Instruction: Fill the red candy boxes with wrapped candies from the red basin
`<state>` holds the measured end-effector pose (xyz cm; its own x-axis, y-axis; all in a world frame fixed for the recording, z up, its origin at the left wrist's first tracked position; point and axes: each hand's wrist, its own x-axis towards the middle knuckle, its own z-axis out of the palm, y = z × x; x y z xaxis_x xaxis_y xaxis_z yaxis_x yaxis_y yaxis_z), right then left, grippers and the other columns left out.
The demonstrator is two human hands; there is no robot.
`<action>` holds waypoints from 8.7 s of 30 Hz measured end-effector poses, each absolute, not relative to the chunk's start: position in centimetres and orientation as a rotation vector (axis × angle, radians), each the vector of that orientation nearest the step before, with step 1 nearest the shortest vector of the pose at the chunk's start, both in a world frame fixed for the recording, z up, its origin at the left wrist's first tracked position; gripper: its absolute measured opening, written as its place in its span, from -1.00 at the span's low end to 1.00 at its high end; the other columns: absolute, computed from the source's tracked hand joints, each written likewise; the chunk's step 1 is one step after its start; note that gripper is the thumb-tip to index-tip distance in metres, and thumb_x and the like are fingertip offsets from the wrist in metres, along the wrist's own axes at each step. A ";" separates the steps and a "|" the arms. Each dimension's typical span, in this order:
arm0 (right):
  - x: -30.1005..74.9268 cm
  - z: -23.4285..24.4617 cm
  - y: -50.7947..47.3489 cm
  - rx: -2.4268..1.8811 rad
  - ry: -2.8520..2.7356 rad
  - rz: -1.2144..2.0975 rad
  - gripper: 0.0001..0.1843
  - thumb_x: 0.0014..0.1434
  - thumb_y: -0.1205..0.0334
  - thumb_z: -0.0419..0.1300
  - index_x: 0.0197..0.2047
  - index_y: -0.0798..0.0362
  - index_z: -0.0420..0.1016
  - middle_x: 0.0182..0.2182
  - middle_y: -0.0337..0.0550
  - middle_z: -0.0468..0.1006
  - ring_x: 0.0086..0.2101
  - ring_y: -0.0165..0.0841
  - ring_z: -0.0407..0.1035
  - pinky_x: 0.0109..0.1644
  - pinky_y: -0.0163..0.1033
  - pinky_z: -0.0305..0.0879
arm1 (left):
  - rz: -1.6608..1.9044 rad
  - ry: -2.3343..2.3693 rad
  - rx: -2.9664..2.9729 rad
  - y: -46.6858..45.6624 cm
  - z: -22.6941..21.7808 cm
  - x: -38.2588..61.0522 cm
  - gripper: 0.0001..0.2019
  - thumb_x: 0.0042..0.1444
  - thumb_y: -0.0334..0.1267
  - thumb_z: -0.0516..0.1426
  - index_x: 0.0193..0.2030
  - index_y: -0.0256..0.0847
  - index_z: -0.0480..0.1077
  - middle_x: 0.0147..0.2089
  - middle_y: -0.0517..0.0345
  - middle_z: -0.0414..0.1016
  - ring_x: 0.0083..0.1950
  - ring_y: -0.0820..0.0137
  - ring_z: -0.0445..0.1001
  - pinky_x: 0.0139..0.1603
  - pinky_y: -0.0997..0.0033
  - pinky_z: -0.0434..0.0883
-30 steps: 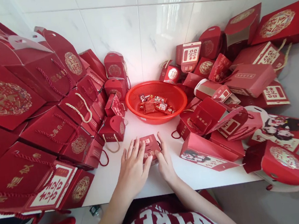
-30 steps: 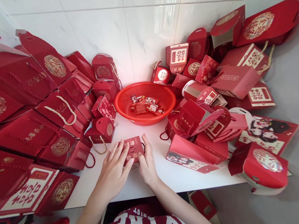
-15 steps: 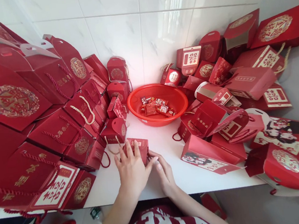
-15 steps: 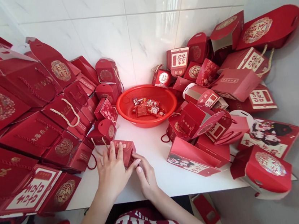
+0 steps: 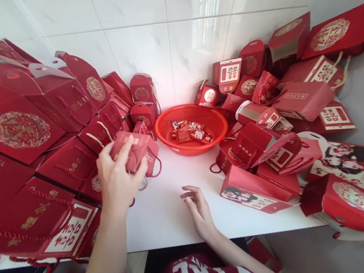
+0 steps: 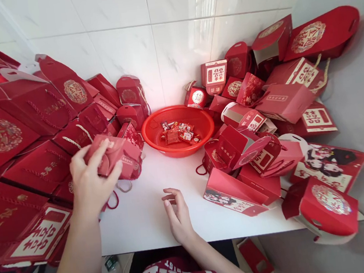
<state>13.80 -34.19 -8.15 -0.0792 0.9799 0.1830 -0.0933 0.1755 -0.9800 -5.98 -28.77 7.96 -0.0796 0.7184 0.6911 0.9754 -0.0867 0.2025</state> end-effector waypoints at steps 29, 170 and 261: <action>13.6 -7.9 -33.8 -0.952 -1.408 1.091 -0.77 0.36 0.21 0.06 0.06 0.00 0.34 -0.06 -0.07 0.49 -0.19 -0.33 0.46 -0.09 -0.18 0.41 | -0.681 -1.876 -1.881 -20.6 5.4 -6.9 -0.45 0.40 -0.16 -0.20 0.28 -0.52 0.34 0.27 -0.33 0.40 0.28 0.04 0.40 0.34 0.07 0.20; 21.3 -2.1 -29.0 -1.006 -2.045 0.640 -0.18 0.06 -0.03 0.41 0.30 -0.03 0.22 0.12 0.05 0.49 0.13 -0.06 0.38 0.35 0.25 0.02 | -1.370 -1.443 -3.881 -25.4 8.3 1.7 -0.55 0.12 -0.32 0.26 0.18 -0.13 0.42 0.23 -0.10 0.48 0.24 0.10 0.47 0.22 0.06 0.47; 19.1 5.8 -8.4 -2.058 -2.133 0.398 -0.71 0.35 0.20 0.10 0.00 0.16 0.53 -0.05 0.21 0.58 -0.01 -0.09 0.49 0.04 -0.07 0.36 | -2.114 -1.155 -2.635 -23.3 -1.3 -1.4 -0.52 0.28 -0.27 -0.01 -0.71 -0.21 0.30 -0.16 -0.03 0.68 -0.15 0.24 0.65 -0.21 0.35 0.55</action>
<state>19.12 -8.41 5.77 -0.0469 0.9961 -0.0749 0.9562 0.0231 -0.2918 -1.39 -23.26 -1.34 0.1305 0.7020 0.7002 0.2098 -0.7098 0.6725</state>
